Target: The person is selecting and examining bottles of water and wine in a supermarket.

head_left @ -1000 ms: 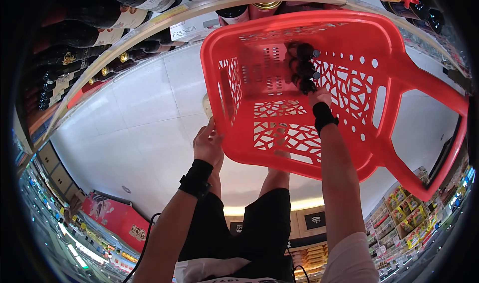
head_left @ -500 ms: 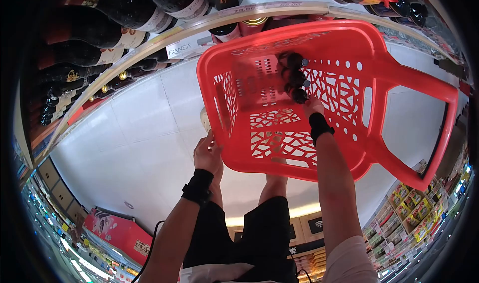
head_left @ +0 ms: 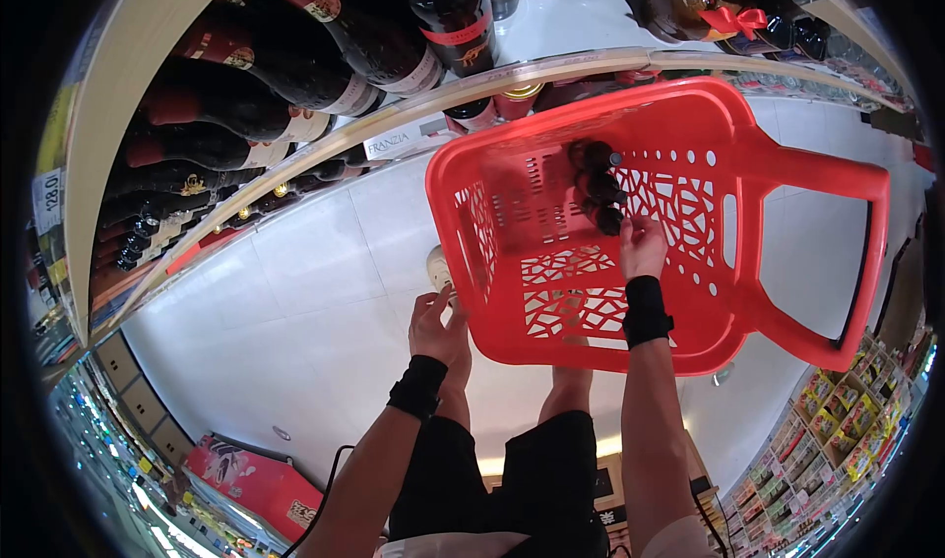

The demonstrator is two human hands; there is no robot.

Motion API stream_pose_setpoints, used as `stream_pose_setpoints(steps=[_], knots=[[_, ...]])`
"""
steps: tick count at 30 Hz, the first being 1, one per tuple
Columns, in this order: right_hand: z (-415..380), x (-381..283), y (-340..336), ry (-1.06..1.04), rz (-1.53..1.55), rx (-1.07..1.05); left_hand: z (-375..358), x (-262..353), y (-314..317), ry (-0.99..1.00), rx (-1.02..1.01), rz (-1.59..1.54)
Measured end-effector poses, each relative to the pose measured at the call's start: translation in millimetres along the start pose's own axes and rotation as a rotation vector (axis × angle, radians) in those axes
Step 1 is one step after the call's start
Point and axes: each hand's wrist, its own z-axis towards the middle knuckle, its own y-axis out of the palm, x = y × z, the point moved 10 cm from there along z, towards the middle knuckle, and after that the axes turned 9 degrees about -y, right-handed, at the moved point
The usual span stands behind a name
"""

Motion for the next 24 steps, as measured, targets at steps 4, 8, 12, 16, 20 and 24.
stream_pose_setpoints(steps=[4, 8, 12, 16, 20, 24], knots=[[-14.6, -52.6, 5.7, -0.141, 0.193, -0.03, 9.0, 5.5, -31.8, 0.059, 0.12, -0.193], [-17.6, -66.6, 26.3, -0.03, 0.356, -0.193, 22.8, 21.4, -67.7, 0.145, 0.18, -0.358], [2.9, -119.7, 9.5, -0.205, 0.342, -0.126, 29.6, 68.7, -100.9, 0.308, 0.259, -0.35], [30.3, -179.7, -15.7, -0.325, 0.512, -0.078, 33.3, 108.6, -111.3, 0.469, 0.327, -0.289], [59.9, -249.9, -40.7, -0.543, 0.438, -0.051, 39.9, 121.9, -103.3, 0.38, 0.153, -0.494], [78.7, -321.7, -63.1, -0.833, 0.518, 0.102, 32.4, 134.3, -105.8, 0.198, 0.077, -0.743]])
